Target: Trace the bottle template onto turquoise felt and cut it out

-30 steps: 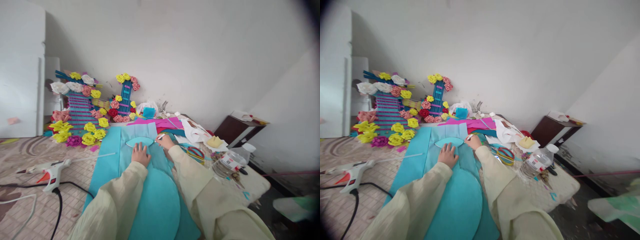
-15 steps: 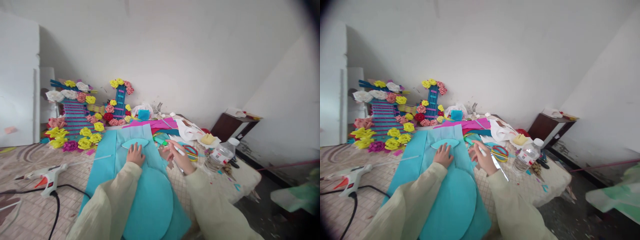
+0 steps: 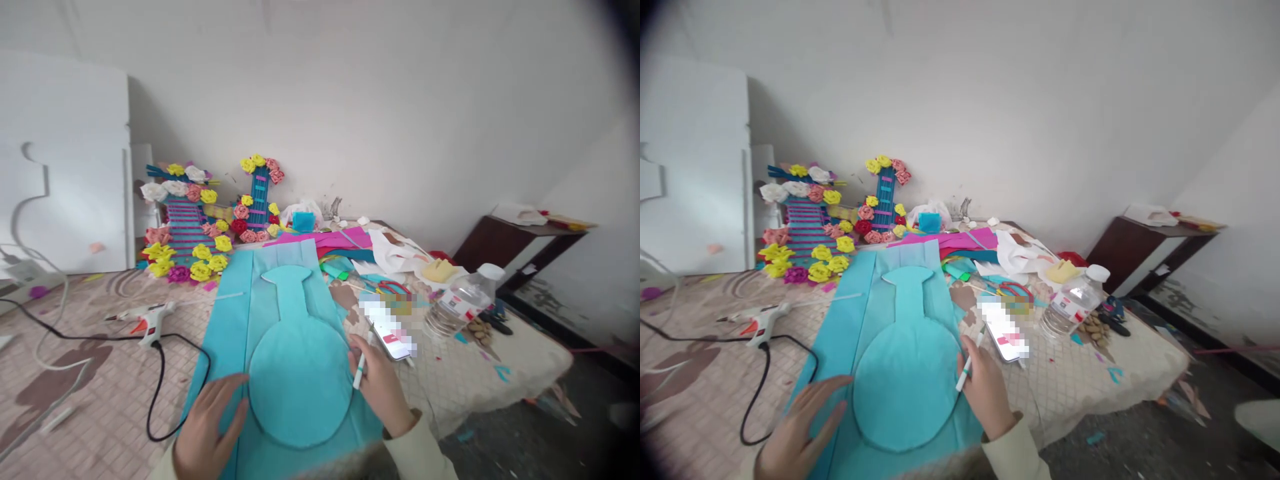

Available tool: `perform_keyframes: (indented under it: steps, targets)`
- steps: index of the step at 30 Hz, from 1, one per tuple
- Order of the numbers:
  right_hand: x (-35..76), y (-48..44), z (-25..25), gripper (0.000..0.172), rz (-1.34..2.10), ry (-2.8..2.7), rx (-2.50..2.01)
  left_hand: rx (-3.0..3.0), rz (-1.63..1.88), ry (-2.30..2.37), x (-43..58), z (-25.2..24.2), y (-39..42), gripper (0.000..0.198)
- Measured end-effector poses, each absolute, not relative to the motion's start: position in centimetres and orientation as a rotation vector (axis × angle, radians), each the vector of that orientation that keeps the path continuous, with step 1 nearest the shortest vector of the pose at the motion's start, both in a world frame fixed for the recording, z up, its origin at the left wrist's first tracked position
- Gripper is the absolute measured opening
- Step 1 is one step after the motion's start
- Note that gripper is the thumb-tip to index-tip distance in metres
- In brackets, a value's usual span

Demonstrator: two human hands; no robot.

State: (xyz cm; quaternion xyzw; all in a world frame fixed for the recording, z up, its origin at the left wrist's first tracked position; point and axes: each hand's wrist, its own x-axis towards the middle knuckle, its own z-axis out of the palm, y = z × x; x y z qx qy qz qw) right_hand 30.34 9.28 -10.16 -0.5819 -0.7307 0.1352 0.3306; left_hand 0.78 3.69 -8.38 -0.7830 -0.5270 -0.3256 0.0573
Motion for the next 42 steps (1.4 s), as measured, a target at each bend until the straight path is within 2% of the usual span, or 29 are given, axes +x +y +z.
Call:
perform_keyframes:
  steps: [5, 12, 22, 27, 32, 37, 42]
  targets:
    - [29.9, 9.1, -10.5, 0.032, 0.297, -1.926, -1.577, -2.284, -0.804, -1.533, 0.4, -11.9, 0.8, 0.045]
    - [28.8, 7.9, -10.2, 0.030, 0.256, -1.916, -1.594, -2.320, -0.749, -1.650, 2.4, -12.2, 0.6, 0.069]
    - [28.1, 8.7, -8.7, 0.033, 0.300, -1.942, -1.509, -2.329, -0.694, -1.715, 2.6, -12.3, 1.0, 0.044]
    - [27.2, 11.9, -8.1, 0.029, 0.350, -2.008, -1.443, -2.373, -0.609, -1.748, 3.2, -11.9, 1.2, 0.050]
    - [26.7, 13.7, -8.2, 0.017, 0.412, -1.941, -1.429, -2.347, -0.624, -1.758, 3.4, -12.3, 1.2, 0.046]
    - [26.7, 12.9, -6.9, 0.021, 0.511, -1.722, -1.381, -2.330, -0.770, -1.629, 2.9, -12.2, 1.0, 0.049]
    - [30.4, 10.0, -3.3, 0.024, 0.505, -1.483, -1.325, -2.401, -1.066, -1.564, 2.6, -11.1, -0.5, 0.062]
